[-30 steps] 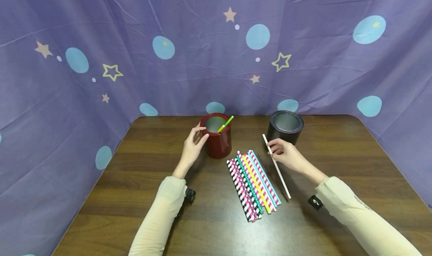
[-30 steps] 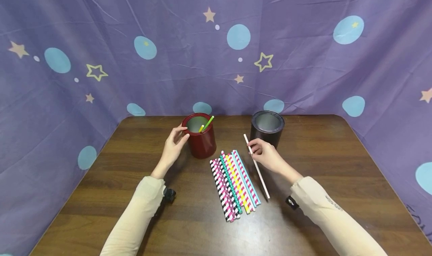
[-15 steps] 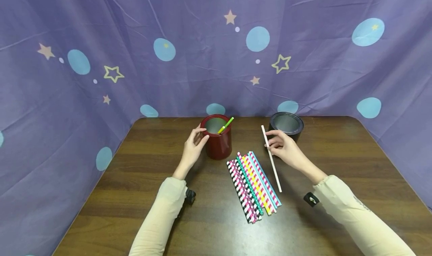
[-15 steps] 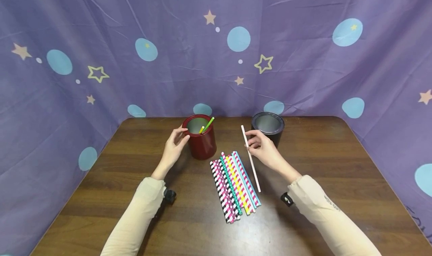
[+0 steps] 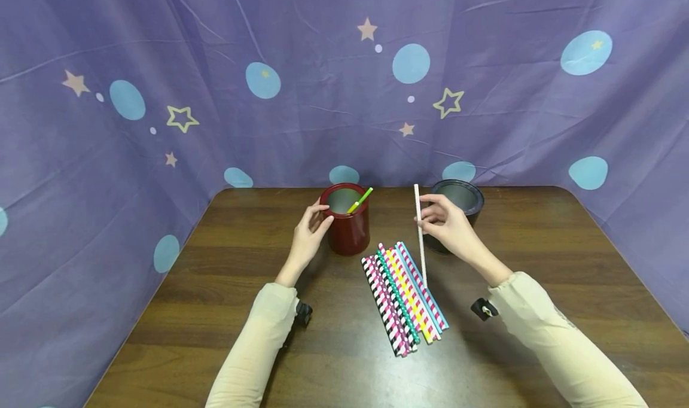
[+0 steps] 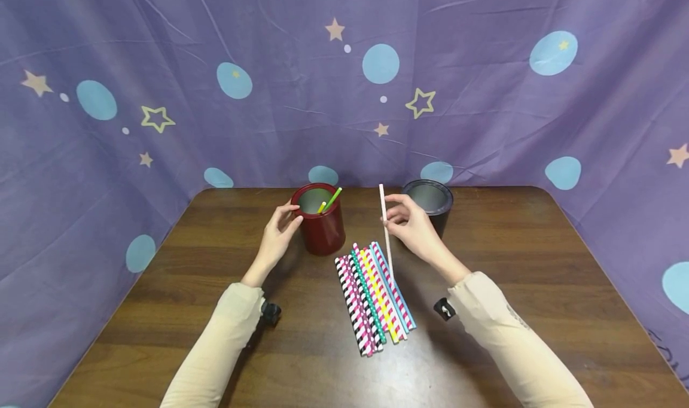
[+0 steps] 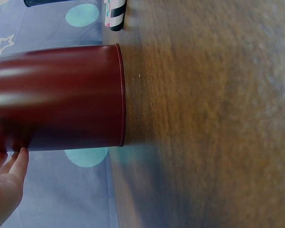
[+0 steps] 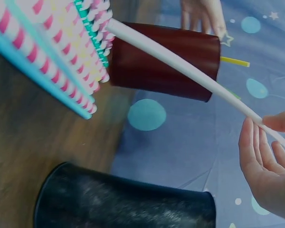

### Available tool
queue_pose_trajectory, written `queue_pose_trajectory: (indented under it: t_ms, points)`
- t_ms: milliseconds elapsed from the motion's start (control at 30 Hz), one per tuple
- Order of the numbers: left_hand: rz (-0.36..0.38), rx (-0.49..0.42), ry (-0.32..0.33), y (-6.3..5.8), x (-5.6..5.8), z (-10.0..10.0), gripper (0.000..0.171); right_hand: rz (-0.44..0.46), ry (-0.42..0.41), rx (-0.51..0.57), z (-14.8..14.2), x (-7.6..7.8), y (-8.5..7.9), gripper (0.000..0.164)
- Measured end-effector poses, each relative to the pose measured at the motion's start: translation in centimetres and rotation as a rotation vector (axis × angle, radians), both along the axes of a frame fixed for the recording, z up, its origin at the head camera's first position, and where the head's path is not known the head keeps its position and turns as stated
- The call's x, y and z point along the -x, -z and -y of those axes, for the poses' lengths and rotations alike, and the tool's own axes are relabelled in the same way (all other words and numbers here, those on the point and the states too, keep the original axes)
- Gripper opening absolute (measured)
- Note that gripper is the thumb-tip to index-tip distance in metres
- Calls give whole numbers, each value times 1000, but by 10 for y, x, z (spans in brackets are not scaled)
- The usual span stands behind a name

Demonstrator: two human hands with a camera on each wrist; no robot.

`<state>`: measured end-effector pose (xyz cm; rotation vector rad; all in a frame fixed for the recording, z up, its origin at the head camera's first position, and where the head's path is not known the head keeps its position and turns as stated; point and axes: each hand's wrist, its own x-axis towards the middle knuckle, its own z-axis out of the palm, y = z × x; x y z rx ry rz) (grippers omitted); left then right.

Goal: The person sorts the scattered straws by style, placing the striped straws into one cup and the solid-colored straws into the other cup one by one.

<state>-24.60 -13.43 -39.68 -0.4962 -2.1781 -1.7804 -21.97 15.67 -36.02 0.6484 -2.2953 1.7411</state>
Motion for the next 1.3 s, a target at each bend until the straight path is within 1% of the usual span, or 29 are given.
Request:
queue_pose_trajectory:
  t_ms: [267,567,767,833,1000,1133,1167,1200,1300]
  points:
    - [1,-3,3,0,0,0,31,-49,29,109,9,3,-14,33]
    - [6,-2,10,0,0,1,31,-83,20,235,19,7,-28,27]
    - [18,3,-1,1,0,1,32,-91,45,260,24,6,-37,21]
    - [22,7,-7,1,0,1,32,-92,59,262,27,1,-45,20]
    - [22,12,-14,1,0,1,32,-103,77,282,31,2,-50,21]
    - [20,16,-15,1,0,1,33,-109,55,330,30,12,-42,17]
    - [20,16,-14,1,0,1,33,-107,27,363,31,10,-44,15]
    - [20,15,-13,1,0,1,33,-107,-8,408,25,30,-24,16]
    - [16,14,-11,1,0,1,33,-134,-68,487,17,62,5,23]
